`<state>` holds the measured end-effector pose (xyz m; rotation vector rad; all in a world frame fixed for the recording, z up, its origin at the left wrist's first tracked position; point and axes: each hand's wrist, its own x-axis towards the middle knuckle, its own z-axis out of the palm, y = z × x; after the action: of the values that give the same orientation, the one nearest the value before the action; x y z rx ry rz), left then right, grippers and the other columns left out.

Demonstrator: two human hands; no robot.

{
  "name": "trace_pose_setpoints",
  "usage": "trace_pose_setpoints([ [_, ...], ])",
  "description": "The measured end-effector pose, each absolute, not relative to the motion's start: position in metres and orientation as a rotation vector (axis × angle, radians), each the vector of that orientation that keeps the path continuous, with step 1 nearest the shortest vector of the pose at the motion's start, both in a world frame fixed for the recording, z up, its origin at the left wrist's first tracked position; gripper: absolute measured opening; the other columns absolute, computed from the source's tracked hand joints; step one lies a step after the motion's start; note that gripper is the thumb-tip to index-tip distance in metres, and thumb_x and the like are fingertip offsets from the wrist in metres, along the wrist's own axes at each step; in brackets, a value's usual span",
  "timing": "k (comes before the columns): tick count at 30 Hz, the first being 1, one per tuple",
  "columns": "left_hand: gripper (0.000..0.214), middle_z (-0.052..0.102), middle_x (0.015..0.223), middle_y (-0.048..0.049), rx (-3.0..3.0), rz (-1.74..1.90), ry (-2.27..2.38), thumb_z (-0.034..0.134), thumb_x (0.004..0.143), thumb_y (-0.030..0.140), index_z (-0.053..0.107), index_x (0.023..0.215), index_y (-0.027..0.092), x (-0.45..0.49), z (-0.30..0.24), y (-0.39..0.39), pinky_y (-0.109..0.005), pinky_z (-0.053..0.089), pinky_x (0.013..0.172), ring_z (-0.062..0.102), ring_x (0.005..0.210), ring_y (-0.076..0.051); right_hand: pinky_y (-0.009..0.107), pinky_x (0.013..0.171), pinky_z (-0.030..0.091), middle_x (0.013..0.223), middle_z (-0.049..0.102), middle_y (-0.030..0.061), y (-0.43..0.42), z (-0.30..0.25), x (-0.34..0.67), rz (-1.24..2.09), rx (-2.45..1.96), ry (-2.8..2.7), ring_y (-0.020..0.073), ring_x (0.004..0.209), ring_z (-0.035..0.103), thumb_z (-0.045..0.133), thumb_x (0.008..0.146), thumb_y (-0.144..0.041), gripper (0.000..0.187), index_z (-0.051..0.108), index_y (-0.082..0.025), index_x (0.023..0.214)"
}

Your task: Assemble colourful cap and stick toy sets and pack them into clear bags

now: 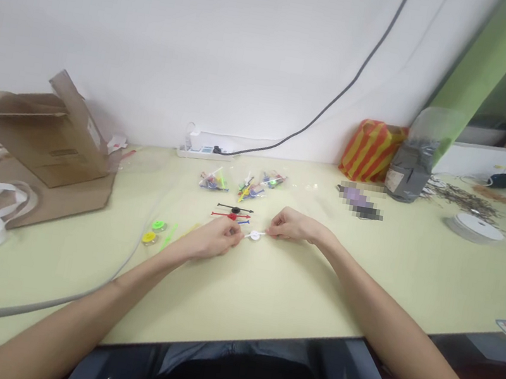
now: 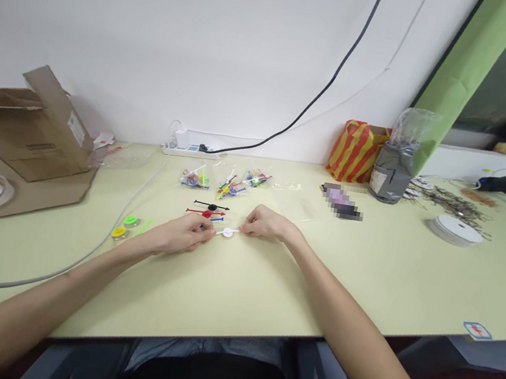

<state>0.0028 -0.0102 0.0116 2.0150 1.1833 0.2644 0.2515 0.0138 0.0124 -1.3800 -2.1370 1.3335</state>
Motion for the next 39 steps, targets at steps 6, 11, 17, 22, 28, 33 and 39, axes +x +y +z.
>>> trace_pose_setpoints([
  [6,0.028,0.046,0.054,0.0037,2.049,0.284,1.186,0.051,0.088,0.042,0.05,0.071,0.02,0.003,0.014,-0.013,-0.023,0.029,0.045,0.041,0.046,-0.011,0.025,0.046,0.02,0.049,0.038,-0.0054,0.013,0.014,0.252,1.219,-1.345,-2.238,0.0075,0.048,0.03,0.057,0.078,-0.029,0.021,0.057,-0.015,0.062],
  [11,0.035,0.044,0.051,0.005,1.963,0.333,1.212,0.05,0.09,0.049,0.049,0.071,0.02,0.003,0.018,-0.018,-0.023,0.028,0.044,0.037,0.042,-0.01,0.024,0.046,0.022,0.052,0.041,-0.0048,0.011,0.016,0.256,1.298,-1.209,-2.244,0.0076,0.048,0.031,0.054,0.083,-0.032,0.027,0.05,-0.017,0.061],
  [17,0.041,0.04,0.046,0.0066,1.829,0.359,1.138,0.049,0.093,0.056,0.047,0.072,0.02,-0.001,0.014,-0.017,-0.023,0.023,0.041,0.03,0.037,-0.008,0.023,0.048,0.023,0.054,0.042,-0.0045,0.007,0.022,0.256,1.409,-1.038,-2.198,0.0077,0.05,0.03,0.055,0.088,-0.036,0.032,0.047,-0.018,0.063],
  [22,0.042,0.039,0.043,0.0068,1.729,0.522,1.059,0.05,0.094,0.057,0.044,0.073,0.021,0.0,0.031,-0.02,-0.022,0.024,0.043,0.029,0.039,-0.008,0.024,0.048,0.019,0.058,0.04,-0.0047,0.006,0.031,0.258,1.523,-0.908,-1.965,0.0075,0.05,0.029,0.062,0.089,-0.049,0.039,0.047,-0.019,0.069],
  [28,0.04,0.038,0.048,0.0062,1.855,0.839,1.272,0.041,0.099,0.052,0.05,0.077,0.02,0.004,0.035,-0.021,-0.024,0.026,0.047,0.033,0.044,-0.01,0.023,0.044,0.014,0.056,0.032,-0.007,0.014,0.022,0.257,1.346,-1.101,-1.603,0.0063,0.046,0.023,0.06,0.09,-0.046,0.035,0.047,-0.019,0.072],
  [33,0.032,0.044,0.052,0.0031,2.379,0.968,1.663,0.039,0.098,0.037,0.052,0.075,0.02,-0.013,0.023,-0.002,-0.027,0.024,0.056,0.041,0.049,-0.013,0.022,0.042,0.012,0.053,0.034,-0.0071,0.025,0.006,0.258,1.256,-1.413,-1.386,0.0059,0.041,0.023,0.056,0.089,-0.033,0.021,0.05,-0.018,0.076],
  [39,0.029,0.056,0.059,-0.002,2.491,0.906,2.122,0.04,0.097,0.033,0.057,0.078,0.02,-0.059,0.035,0.026,-0.028,0.024,0.058,0.052,0.057,-0.017,0.024,0.047,0.025,0.054,0.044,-0.0017,0.028,-0.008,0.257,1.079,-1.564,-1.675,0.01,0.045,0.036,0.049,0.095,-0.035,0.029,0.051,-0.018,0.072],
])
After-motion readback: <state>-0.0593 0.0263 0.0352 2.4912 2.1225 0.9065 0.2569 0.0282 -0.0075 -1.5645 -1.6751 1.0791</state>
